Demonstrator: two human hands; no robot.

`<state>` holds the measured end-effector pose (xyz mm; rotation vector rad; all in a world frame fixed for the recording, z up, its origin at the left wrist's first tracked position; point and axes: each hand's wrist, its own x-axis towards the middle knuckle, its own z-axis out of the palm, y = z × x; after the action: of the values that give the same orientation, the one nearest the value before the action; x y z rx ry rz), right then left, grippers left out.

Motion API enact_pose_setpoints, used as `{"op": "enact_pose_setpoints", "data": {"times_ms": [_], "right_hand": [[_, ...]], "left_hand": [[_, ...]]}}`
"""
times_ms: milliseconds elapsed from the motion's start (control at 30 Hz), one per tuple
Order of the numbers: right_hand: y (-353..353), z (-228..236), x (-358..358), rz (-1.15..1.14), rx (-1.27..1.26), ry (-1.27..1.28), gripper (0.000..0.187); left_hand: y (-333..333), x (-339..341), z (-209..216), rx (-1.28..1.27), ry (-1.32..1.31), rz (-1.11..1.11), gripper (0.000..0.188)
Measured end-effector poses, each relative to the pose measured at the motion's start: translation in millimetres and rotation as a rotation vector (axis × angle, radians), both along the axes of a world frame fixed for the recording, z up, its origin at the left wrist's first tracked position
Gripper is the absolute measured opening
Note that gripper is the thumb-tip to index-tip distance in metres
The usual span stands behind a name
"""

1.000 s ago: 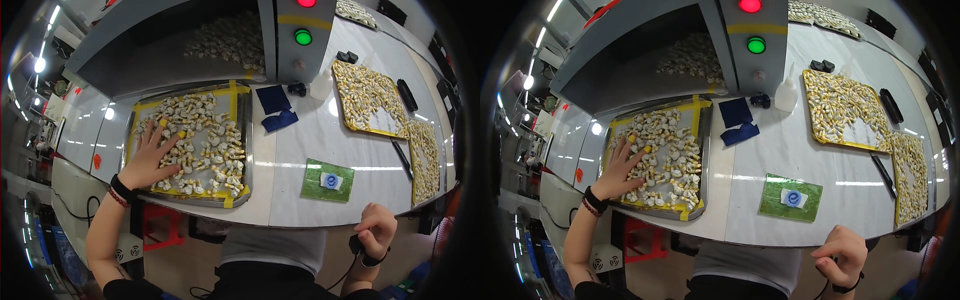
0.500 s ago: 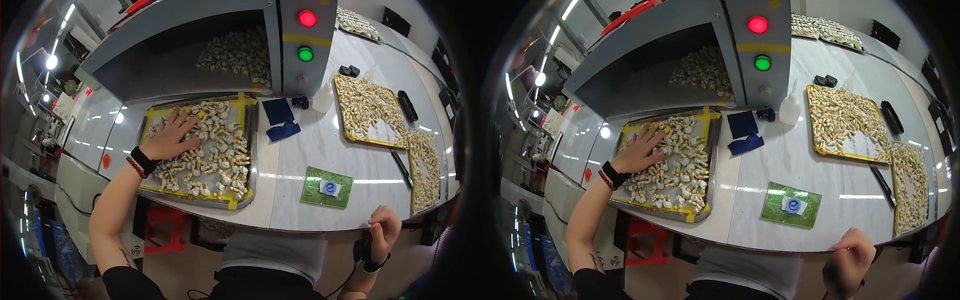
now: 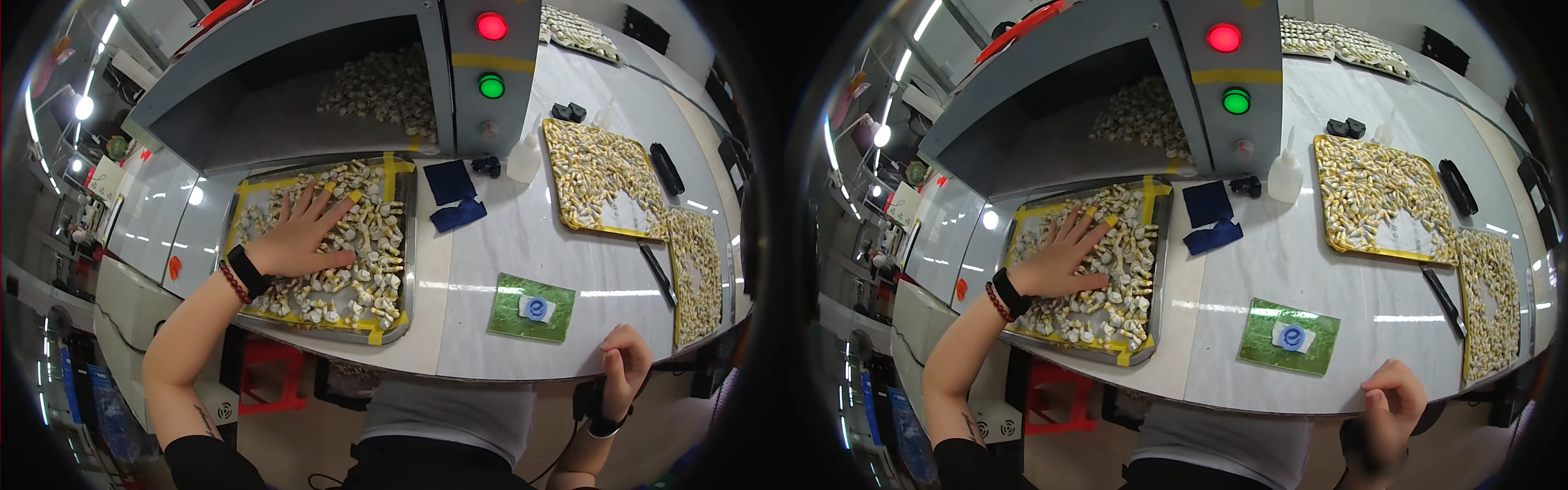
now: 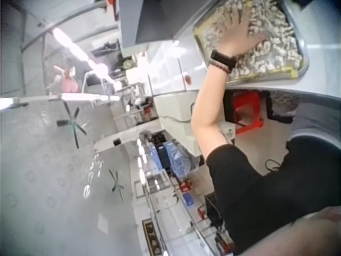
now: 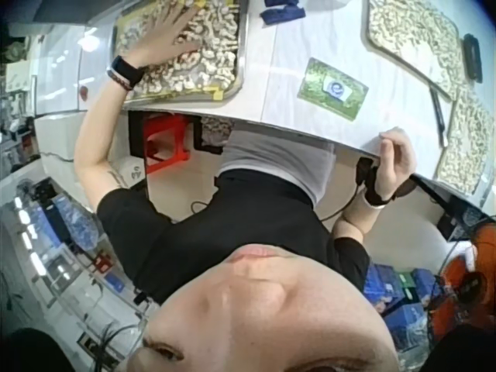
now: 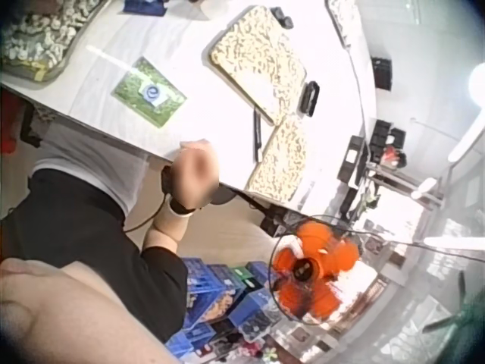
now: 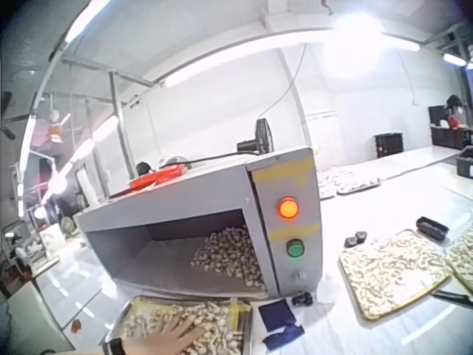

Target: The person assembles small white and yellow cylindrical components by hand. They pick up a white piece, apply a substance from a small bottle, and attach a yellow piece to it. The assembled units are placed into a yellow tray on the table.

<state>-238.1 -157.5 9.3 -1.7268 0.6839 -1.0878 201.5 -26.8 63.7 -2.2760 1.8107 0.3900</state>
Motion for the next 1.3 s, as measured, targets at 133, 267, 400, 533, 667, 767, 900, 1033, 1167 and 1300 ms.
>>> {"op": "enact_pose_setpoints", "data": {"times_ms": [133, 267, 400, 533, 667, 767, 900, 1033, 1167, 1300], "right_hand": [[-4, -11, -5, -0.02, 0.042, -0.018, 0.016], [-1, -9, -5, -0.042, 0.07, -0.004, 0.015], [0, -7, 1, -0.017, 0.06, 0.026, 0.015], [0, -6, 1, -0.009, 0.063, 0.043, 0.015], [-1, -7, 3, -0.025, 0.061, 0.037, 0.014], [-1, -9, 1, -0.033, 0.059, 0.04, 0.013], [-1, -6, -5, 0.01, 0.071, 0.082, 0.017], [3, -10, -2, 0.016, 0.033, 0.062, 0.016], [-1, -16, -10, 0.052, 0.08, 0.055, 0.016], [-1, -20, -12, 0.064, 0.102, 0.026, 0.012]], "left_hand": [[7, 6, 9, -0.12, 0.068, -0.035, 0.081], [19, -10, 8, 0.048, -0.011, -0.108, 0.079], [35, -13, -4, 0.03, 0.009, -0.052, 0.082], [30, -16, -7, -0.021, -0.037, -0.02, 0.082], [35, -21, -3, -0.094, -0.029, -0.016, 0.079], [38, -44, 10, -0.159, -0.022, -0.074, 0.074], [38, -92, -2, -0.135, -0.032, -0.286, 0.061], [55, -104, -24, -0.234, 0.052, -0.251, 0.057], [54, -106, -30, -0.3, 0.036, -0.231, 0.057], [63, -114, -29, -0.362, -0.03, -0.213, 0.059]]}}
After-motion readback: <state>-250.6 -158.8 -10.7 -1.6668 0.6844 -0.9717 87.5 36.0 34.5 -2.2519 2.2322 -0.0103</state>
